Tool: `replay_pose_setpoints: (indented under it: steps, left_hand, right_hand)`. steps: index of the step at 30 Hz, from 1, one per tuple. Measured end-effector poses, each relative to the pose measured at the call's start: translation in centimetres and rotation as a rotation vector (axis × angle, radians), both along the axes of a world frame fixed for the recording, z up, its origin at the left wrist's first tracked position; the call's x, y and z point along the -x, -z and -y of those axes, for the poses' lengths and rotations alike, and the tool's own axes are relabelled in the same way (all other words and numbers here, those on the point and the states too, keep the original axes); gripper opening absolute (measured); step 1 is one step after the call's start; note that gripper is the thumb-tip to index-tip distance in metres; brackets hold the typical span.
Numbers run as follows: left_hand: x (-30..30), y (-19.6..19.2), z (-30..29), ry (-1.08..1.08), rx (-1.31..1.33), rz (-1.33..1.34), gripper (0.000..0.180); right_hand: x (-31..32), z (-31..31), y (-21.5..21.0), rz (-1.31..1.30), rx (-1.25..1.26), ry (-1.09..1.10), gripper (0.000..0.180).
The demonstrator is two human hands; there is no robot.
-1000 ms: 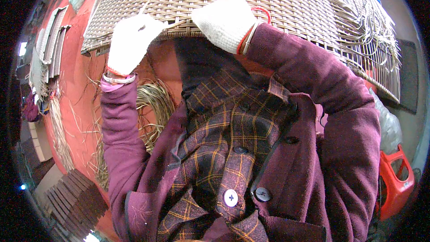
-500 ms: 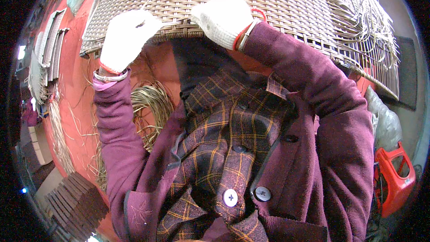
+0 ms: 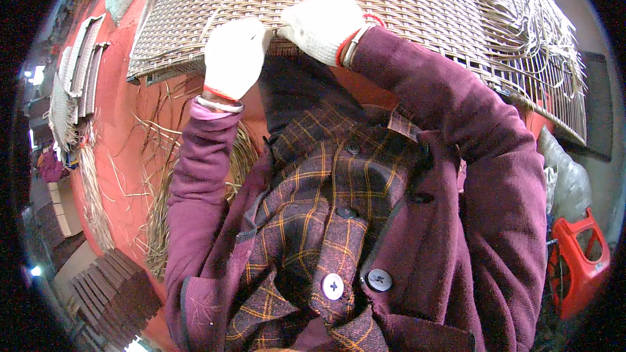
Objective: The person weaves thin strips into a large basket frame, threading them through the existing weave and tightening them by hand. They repeatedly adjust the strips and the basket's position to maintain alignment and tension.
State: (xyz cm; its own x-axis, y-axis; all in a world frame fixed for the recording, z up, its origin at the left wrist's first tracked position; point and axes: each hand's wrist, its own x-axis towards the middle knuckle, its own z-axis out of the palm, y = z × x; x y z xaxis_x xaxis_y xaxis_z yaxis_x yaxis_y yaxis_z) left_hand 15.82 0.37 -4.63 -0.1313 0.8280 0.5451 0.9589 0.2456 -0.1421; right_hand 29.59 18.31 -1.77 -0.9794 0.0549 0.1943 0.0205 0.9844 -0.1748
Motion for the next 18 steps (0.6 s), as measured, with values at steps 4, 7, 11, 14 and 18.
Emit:
replay_pose_setpoints:
  steps: [4,7,11,14,18]
  left_hand:
    - [0.0,-1.7,-0.2,0.026,0.12,-0.017,0.015]
    - [0.9,-3.2,-0.1,0.227,-0.04,-0.061,0.017]
    - [0.1,-3.8,-1.2,0.207,-0.044,-0.03,0.021]
    - [-1.6,-3.9,-2.6,0.464,0.136,0.655,0.021]
    - [-0.8,-5.0,-2.4,0.499,0.024,0.378,0.017]
  right_hand:
    - [-0.9,-0.5,-0.6,-0.046,-0.077,0.032,0.029]
    - [-4.1,-1.9,-2.2,0.002,-0.099,0.035,0.031]
    - [-10.0,-4.1,-5.0,-0.047,0.126,0.251,0.029]
    - [-12.0,-4.0,-5.3,-0.097,0.27,0.293,0.027]
    - [-11.4,-3.5,-4.5,-0.132,0.148,0.256,0.026]
